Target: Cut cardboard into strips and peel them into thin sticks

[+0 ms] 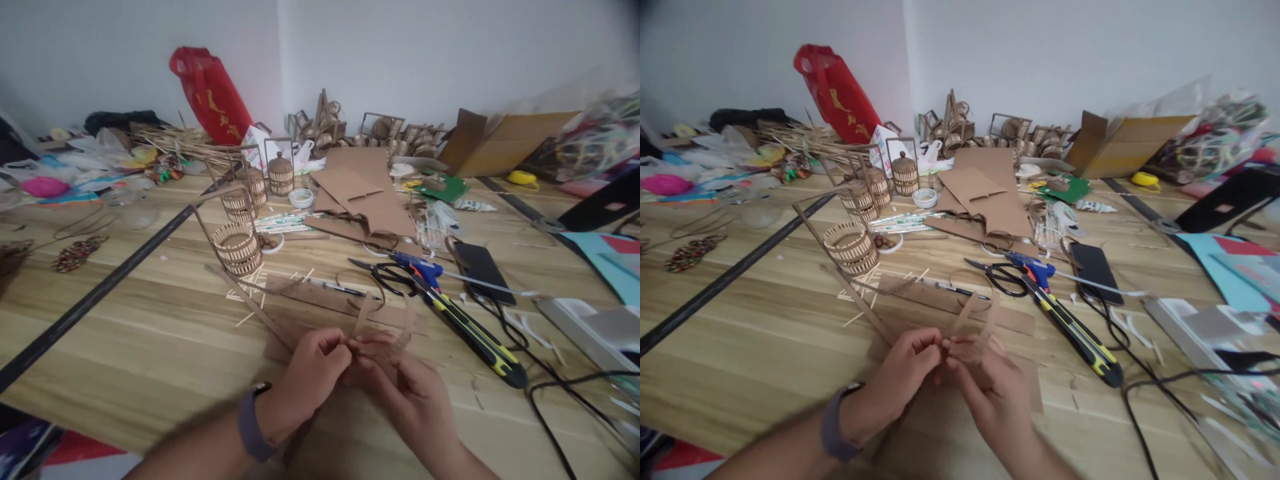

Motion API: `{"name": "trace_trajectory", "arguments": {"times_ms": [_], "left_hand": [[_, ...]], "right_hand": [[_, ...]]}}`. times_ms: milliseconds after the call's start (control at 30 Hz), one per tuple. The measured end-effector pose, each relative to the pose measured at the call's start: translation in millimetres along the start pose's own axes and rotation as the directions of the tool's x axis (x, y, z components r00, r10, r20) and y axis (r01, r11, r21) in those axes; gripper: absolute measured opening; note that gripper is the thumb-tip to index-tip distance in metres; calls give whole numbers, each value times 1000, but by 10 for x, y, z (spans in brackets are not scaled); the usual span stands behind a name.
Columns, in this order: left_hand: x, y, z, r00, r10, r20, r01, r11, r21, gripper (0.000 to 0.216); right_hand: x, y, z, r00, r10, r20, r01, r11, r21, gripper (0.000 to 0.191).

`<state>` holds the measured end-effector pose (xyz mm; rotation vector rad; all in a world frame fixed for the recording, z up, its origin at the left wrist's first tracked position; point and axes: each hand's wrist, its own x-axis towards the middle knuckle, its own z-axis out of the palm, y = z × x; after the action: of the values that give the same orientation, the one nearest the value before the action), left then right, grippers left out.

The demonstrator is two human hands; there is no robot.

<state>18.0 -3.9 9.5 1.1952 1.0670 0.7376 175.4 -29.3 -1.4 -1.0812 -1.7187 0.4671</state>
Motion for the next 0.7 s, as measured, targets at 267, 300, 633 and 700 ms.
{"name": "trace_trajectory", "arguments": {"times_ms": [267,300,633,700], "left_hand": [[9,-29,-68,989,-10,148,18,998,-55,14],[10,-25,-70,985,-7,172,19,997,-74,16],[17,-63,-47,955,38,295,29,976,-218,56],[16,-60,-43,950,34,309,40,972,-232,57]], "right_hand": [[-59,76,-27,982,182,38,-186,977,108,16],[-63,81,-41,985,172,33,-174,982,68,16],[3,46,-101,996,-83,27,87,972,-219,10],[9,35,-102,996,-87,21,90,970,-226,16]]}}
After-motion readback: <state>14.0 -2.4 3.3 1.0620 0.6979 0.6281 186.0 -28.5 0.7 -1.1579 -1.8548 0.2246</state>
